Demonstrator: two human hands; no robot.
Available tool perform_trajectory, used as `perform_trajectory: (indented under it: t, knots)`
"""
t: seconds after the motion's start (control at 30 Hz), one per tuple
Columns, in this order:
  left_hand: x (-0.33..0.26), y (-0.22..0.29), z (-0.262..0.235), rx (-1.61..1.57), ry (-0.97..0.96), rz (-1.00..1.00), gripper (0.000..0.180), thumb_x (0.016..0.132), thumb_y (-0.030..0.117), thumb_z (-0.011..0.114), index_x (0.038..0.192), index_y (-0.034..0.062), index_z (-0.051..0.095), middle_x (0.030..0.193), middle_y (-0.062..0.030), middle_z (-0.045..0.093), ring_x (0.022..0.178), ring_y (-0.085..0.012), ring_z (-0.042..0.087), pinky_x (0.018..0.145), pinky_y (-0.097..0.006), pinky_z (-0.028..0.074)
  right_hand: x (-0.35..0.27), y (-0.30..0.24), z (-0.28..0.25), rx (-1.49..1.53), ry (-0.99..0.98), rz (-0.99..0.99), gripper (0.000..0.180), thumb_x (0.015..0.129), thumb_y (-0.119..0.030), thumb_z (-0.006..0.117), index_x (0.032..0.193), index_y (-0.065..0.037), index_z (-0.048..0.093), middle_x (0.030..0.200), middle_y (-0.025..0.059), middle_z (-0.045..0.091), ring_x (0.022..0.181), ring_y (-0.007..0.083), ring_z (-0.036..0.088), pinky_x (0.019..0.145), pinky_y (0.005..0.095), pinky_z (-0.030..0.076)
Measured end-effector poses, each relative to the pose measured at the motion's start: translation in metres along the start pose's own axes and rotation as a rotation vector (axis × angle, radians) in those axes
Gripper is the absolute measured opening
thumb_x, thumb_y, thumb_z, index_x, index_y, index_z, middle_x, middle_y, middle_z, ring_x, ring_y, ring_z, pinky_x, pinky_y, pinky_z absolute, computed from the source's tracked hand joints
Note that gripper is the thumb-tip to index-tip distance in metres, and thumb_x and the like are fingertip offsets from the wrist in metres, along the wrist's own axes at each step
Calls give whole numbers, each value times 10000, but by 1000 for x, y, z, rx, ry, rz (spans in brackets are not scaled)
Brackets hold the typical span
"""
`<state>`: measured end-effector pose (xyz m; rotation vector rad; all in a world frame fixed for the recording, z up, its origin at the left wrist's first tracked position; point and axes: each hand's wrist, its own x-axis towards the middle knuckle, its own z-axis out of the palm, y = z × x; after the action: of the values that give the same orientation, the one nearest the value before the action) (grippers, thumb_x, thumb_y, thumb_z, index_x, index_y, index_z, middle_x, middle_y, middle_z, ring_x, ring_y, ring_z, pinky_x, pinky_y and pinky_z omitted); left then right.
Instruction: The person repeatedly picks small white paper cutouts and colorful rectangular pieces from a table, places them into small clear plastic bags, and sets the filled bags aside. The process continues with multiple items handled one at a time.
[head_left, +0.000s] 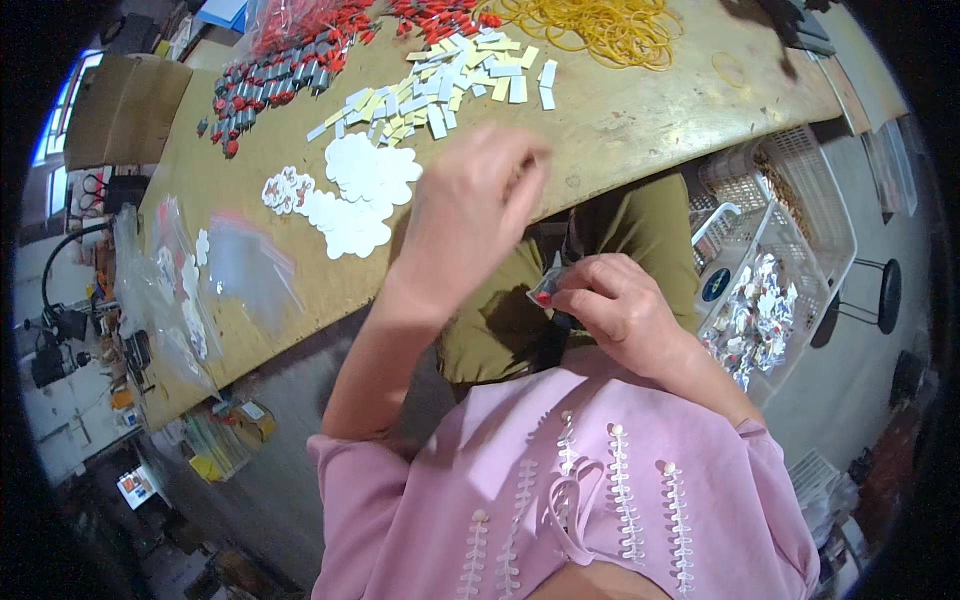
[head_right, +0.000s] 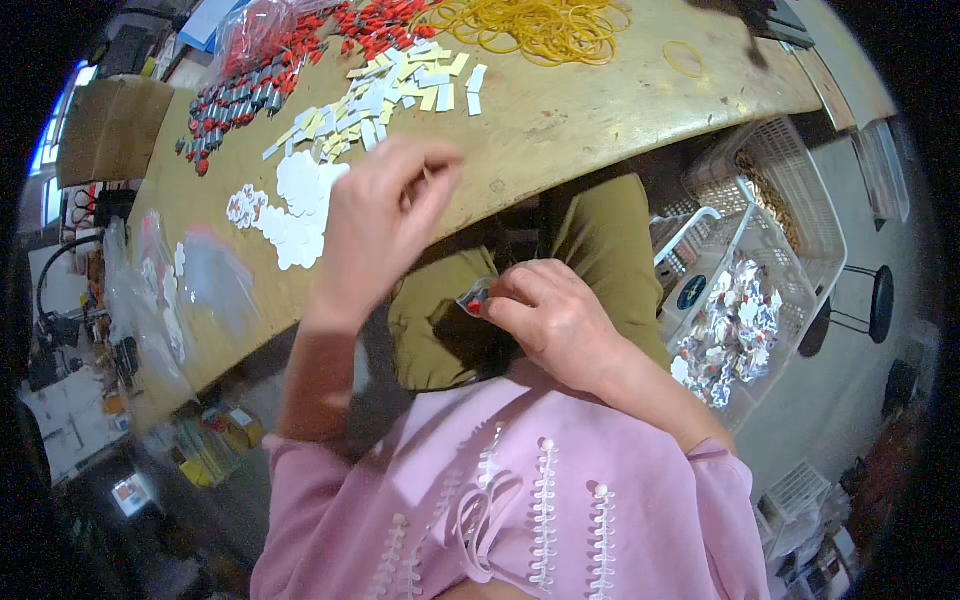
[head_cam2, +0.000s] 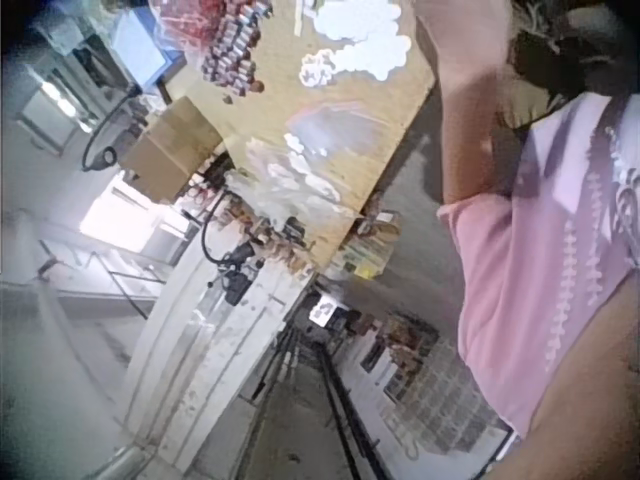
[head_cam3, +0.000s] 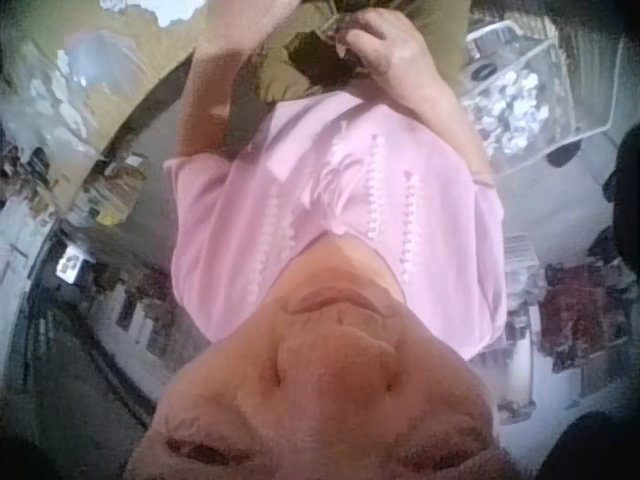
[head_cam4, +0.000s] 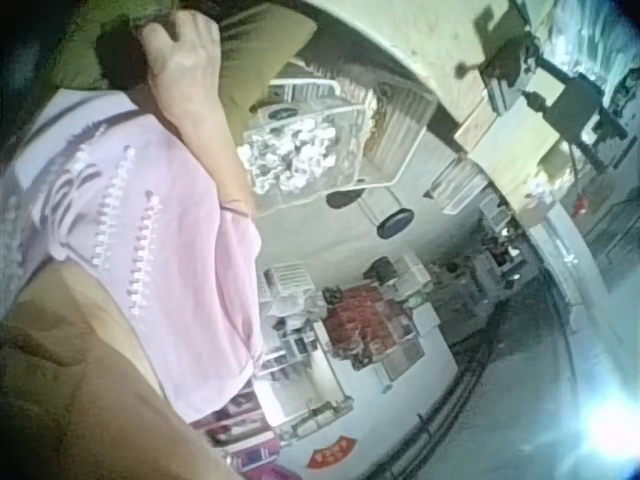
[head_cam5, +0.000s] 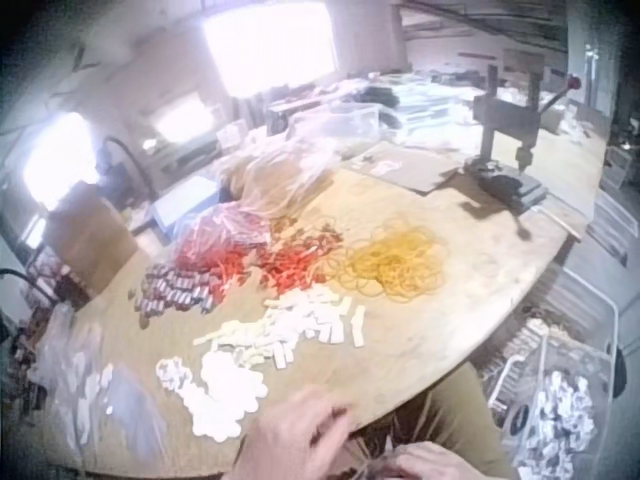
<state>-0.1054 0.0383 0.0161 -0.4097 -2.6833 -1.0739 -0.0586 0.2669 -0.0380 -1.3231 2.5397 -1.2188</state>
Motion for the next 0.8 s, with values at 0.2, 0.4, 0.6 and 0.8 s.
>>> perform_trajectory:
  t: [0.2, 0.4, 0.6, 0.8]
  knots:
    - [85, -39, 23, 361, 9, -81, 236, 932, 281, 781, 967, 47, 767, 970, -156, 733, 951, -344, 738, 822, -475, 579, -9, 2, 2, -21, 90, -21, 207, 811, -20, 731, 1018, -31, 740, 1008, 102, 684, 983, 294, 698, 848, 413, 566]
    - [104, -48, 35, 318, -92, -32, 218, 889, 210, 803, 975, 15, 755, 900, -159, 764, 830, -313, 749, 786, -410, 597, -22, 13, -7, -23, 159, -5, 189, 836, -51, 691, 1023, -32, 712, 1011, 123, 663, 953, 296, 676, 837, 413, 554]
    - [96, -31, 43, 265, -76, -66, 156, 946, 135, 709, 1021, -2, 705, 928, -223, 747, 926, -434, 720, 877, -509, 573, -27, 18, -6, -23, 144, 20, 179, 848, -61, 692, 1024, -34, 707, 1030, 126, 671, 952, 301, 683, 849, 412, 559]
    - [86, -40, 37, -251, -14, -344, 132, 1014, 112, 667, 1042, -16, 682, 908, -151, 766, 862, -258, 790, 762, -370, 620, -24, 19, -6, -50, 183, 7, 174, 851, -62, 710, 1023, -36, 707, 1089, 138, 691, 1020, 320, 706, 872, 417, 578]
